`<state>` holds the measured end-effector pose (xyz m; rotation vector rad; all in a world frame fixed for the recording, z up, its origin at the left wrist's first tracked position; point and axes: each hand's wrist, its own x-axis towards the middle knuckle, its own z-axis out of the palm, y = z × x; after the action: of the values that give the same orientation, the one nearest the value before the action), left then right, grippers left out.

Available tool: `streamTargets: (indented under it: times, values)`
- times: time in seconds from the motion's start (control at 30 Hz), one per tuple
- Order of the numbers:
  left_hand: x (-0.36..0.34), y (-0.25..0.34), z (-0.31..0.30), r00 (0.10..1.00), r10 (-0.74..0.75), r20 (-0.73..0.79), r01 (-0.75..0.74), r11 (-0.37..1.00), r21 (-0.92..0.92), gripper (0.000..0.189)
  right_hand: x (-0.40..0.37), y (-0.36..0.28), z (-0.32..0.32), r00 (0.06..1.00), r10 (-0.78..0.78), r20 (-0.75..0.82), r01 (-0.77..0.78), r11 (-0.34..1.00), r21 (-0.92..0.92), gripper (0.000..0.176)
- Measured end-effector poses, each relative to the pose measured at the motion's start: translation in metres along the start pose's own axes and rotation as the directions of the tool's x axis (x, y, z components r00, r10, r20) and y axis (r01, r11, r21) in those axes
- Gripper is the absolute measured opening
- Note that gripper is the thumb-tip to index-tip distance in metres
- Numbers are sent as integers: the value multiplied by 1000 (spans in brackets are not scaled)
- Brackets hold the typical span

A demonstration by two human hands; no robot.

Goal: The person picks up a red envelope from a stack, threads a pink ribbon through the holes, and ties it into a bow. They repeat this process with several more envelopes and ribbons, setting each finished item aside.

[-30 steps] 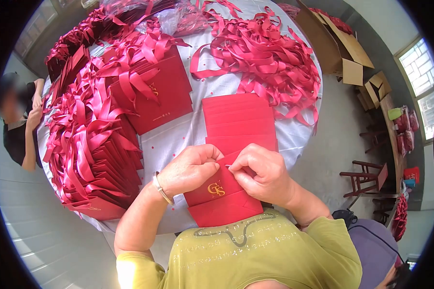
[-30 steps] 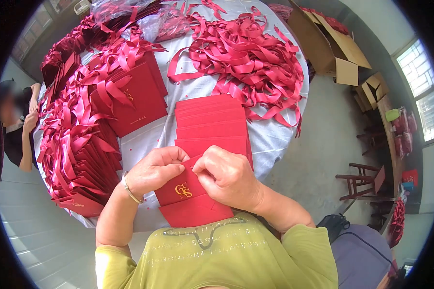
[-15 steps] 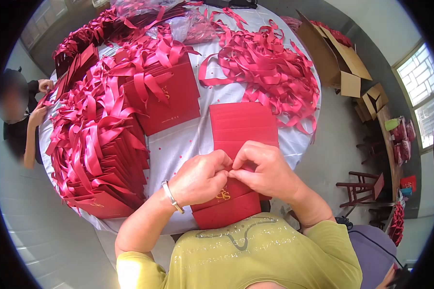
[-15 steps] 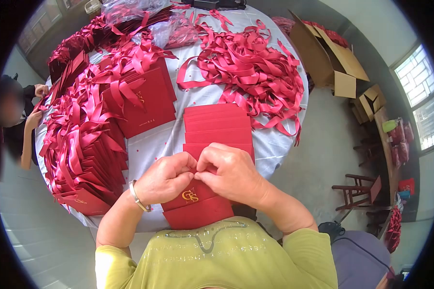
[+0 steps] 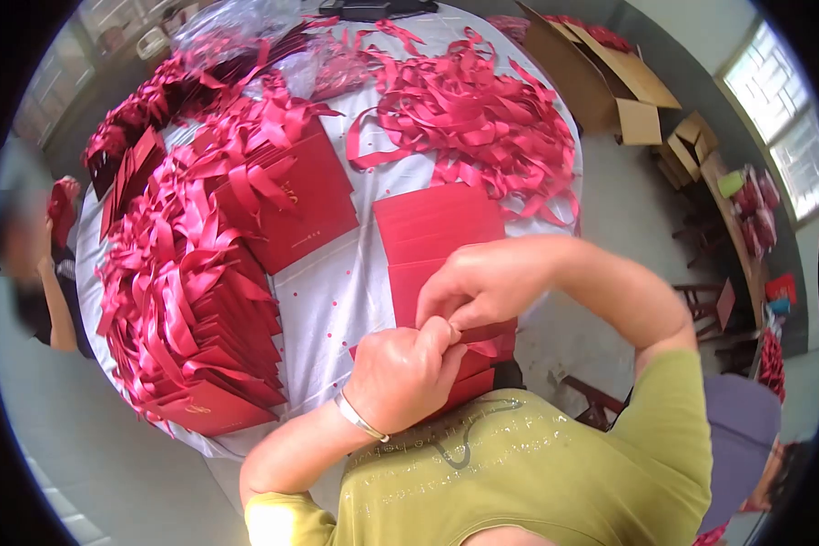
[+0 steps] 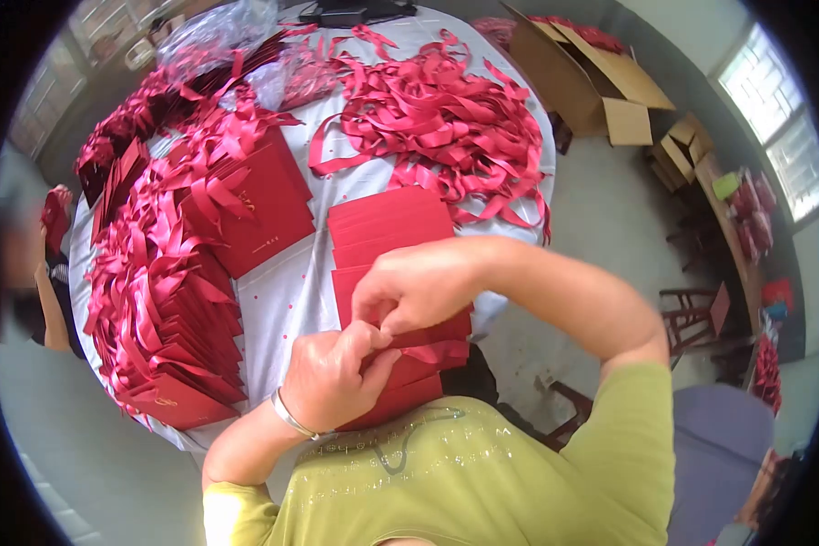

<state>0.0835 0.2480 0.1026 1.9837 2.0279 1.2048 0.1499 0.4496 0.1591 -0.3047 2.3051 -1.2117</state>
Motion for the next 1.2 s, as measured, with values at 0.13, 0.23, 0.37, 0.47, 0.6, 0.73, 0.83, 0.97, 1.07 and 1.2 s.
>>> streamTargets:
  times: [0.13, 0.23, 0.37, 0.47, 0.6, 0.73, 0.83, 0.97, 1.07, 1.2]
  values:
    - [-1, 6, 2, 995, 98, -32, -96, 994, 51, 27, 17, 19, 4, 981, 88, 174, -157, 887, 435, 35]
    - [0, 6, 3, 996, 86, -4, -86, 994, 72, 27, 12, 16, 7, 944, 297, 147, -331, 839, 432, 35]
    - [1, -3, 5, 999, 49, -9, -49, 999, 14, 26, 2, 19, 24, 973, 214, -82, -155, 881, 447, 27]
    - [4, -6, 4, 999, -24, 43, 30, 990, -135, 24, 4, 37, 35, 868, 183, -461, 85, 861, 502, 19]
    - [3, -6, 9, 996, -61, 61, 70, 987, -145, 24, 5, 51, 25, 643, 102, -759, 312, 870, 381, 13]
    - [6, -6, 8, 994, -80, 78, 91, 983, -156, 26, 7, 61, 14, 542, 114, -833, 359, 865, 351, 16]
    - [6, -9, 11, 987, -141, 72, 150, 976, -155, 24, -3, 49, 23, 484, 124, -866, 203, 947, 249, 18]
    - [6, -12, 11, 979, -190, 72, 199, 971, -134, 20, -33, 44, 64, 417, -17, -909, 36, 999, -1, 22]
    - [6, -13, 11, 977, -195, 83, 205, 970, -133, 18, -63, 20, 95, 614, 162, -772, -171, 983, 71, 22]
    - [5, -13, 14, 978, -199, 63, 207, 966, -155, 17, -65, 28, 117, 592, -68, -803, -238, 937, -255, 19]
